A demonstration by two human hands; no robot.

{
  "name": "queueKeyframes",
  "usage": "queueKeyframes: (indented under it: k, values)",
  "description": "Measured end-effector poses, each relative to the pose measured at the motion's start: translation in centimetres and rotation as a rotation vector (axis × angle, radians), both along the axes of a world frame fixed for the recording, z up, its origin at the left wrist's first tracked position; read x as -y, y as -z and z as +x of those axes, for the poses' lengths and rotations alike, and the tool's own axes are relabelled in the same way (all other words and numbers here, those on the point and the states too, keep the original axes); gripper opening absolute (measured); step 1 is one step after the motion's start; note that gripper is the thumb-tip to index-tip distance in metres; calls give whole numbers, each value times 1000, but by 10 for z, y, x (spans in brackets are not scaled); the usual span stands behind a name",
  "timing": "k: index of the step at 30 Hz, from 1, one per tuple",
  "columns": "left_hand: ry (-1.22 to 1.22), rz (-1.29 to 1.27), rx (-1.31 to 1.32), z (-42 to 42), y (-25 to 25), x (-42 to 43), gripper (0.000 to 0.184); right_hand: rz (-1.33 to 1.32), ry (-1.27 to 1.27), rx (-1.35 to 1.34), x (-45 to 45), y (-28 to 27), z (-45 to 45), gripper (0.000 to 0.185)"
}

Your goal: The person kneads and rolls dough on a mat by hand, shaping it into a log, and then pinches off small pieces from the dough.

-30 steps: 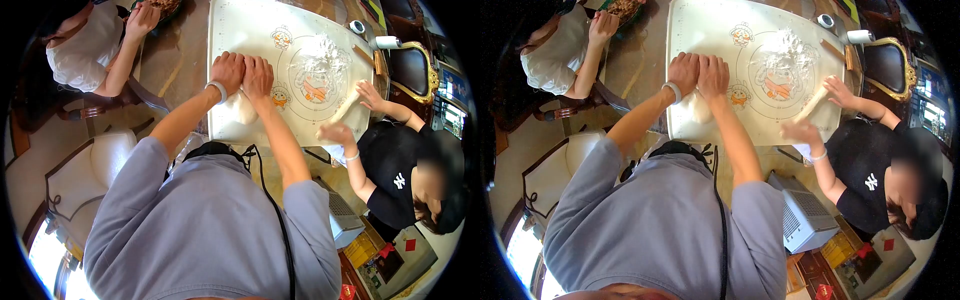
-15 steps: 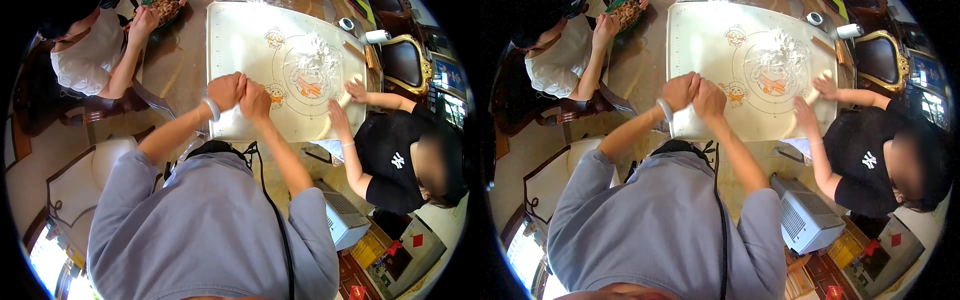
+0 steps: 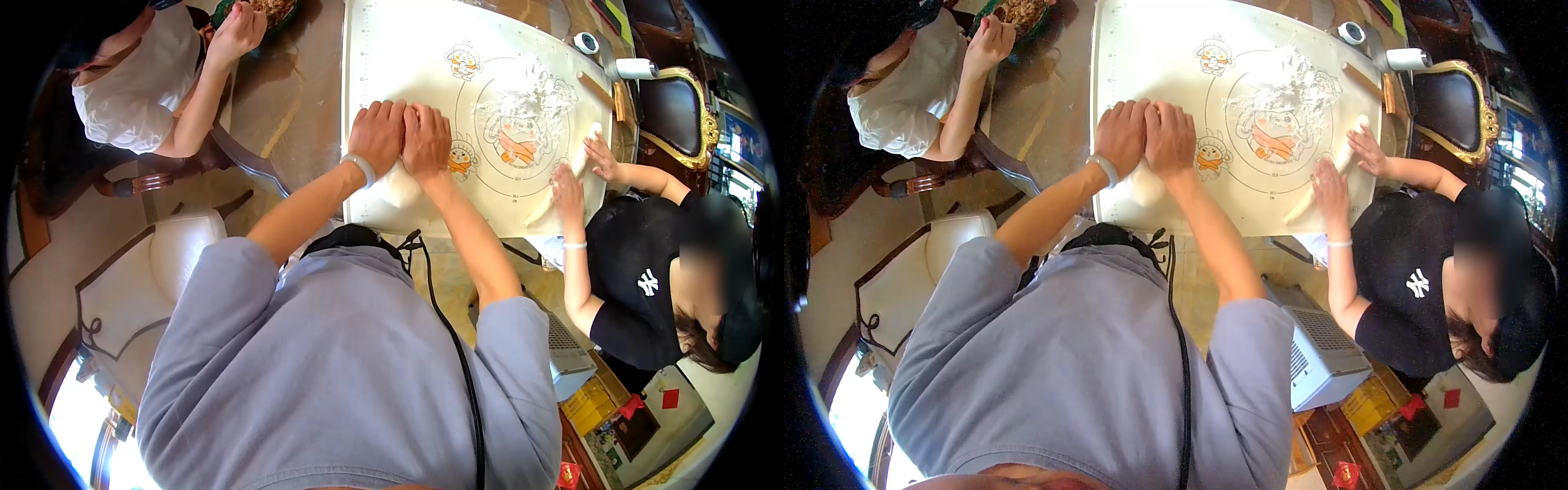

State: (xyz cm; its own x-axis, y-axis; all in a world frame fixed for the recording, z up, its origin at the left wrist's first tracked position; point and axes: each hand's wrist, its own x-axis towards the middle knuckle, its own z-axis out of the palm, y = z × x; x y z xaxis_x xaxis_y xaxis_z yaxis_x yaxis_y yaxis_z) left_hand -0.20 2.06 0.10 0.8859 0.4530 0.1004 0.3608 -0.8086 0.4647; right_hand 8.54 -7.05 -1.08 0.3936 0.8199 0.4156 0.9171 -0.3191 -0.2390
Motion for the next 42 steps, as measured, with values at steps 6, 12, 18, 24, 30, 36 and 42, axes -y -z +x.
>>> queueKeyframes:
  k: [6, 12, 18, 24, 30, 36, 42]
  values:
    - [-20, -33, -67, 17, 6, -9, 29, -88, 121, -107, -12, 4, 15, 16]
    - [-78, -553, -122, -1, -9, -28, 32, -242, 315, -927, 11, -26, 7, 28]
    - [108, -36, 22, -39, -53, 21, 21, -88, 109, -304, 43, -42, -60, 24]
    - [88, -7, 381, -48, -9, 28, 27, 128, -35, -46, 39, -20, -55, 21]
    - [65, -17, 63, -17, 2, 12, 26, 58, 70, 4, 20, 0, -25, 21]
    - [72, -5, -234, 10, -6, 2, 18, 6, 132, -95, 8, -1, -4, 20]
    - [149, -275, -296, 7, -13, -7, 34, 326, 504, -597, 24, 17, -13, 30]
